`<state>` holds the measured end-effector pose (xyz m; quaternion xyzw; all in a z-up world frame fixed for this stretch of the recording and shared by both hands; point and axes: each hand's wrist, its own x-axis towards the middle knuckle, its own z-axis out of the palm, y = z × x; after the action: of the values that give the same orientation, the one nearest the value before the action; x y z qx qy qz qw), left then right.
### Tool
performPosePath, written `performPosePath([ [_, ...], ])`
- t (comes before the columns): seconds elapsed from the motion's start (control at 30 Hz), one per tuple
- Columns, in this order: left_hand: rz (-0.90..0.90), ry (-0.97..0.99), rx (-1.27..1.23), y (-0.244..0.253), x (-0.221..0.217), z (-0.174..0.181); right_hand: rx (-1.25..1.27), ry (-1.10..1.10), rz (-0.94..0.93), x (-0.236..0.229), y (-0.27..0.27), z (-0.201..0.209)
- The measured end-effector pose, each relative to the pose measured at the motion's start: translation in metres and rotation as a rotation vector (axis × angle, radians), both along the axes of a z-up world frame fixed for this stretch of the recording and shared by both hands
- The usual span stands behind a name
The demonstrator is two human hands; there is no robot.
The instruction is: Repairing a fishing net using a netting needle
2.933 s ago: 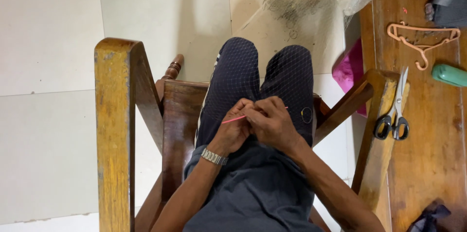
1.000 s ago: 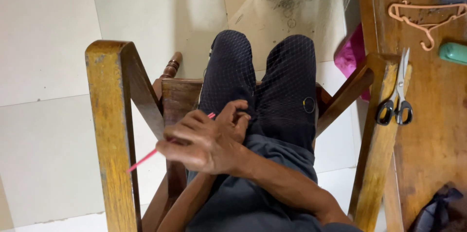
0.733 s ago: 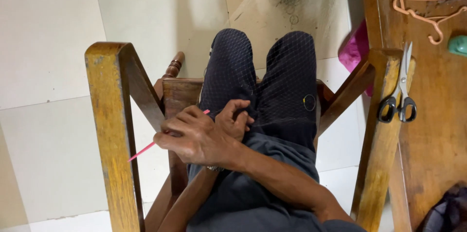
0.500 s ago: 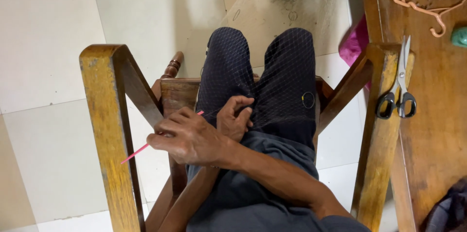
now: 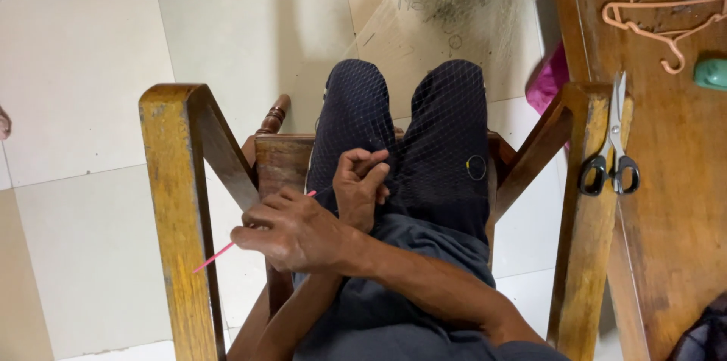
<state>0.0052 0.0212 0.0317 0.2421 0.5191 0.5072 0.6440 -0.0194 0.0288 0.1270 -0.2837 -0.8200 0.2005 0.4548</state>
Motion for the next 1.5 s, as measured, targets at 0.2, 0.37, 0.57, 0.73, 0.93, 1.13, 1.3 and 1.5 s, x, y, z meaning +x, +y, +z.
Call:
performPosePath([
  [0.2,-0.069,0.038,0.029,-0.003,-0.004,-0.005,0.007,-0.01,0.014,-0.003,0.0,-0.005],
  [0.37,-0.227,0.944,0.588,-0.014,-0.013,-0.033,0.043,-0.035,0.011,0.002,0.016,-0.007],
  [0.57,0.117,0.713,0.664,0.017,-0.018,0.01,0.013,0.0,-0.02,0.006,0.014,0.002],
  [0.73,0.042,0.412,0.624,0.029,-0.008,-0.009,0.004,0.018,-0.013,0.008,0.012,0.012],
  [0.93,-0.005,-0.211,0.284,0.02,0.015,-0.036,0.0,0.051,-0.025,0.013,0.015,0.011],
  [1.13,0.107,-0.284,-0.09,0.001,0.011,-0.018,-0.014,0.041,-0.026,0.014,0.014,-0.001],
  [1.3,0.169,-0.282,-0.098,0.002,0.019,-0.019,-0.031,0.025,-0.004,0.006,0.01,-0.011],
  [1.5,0.199,-0.321,-0.109,0.007,0.022,-0.017,-0.051,-0.027,-0.022,0.0,0.001,-0.023],
])
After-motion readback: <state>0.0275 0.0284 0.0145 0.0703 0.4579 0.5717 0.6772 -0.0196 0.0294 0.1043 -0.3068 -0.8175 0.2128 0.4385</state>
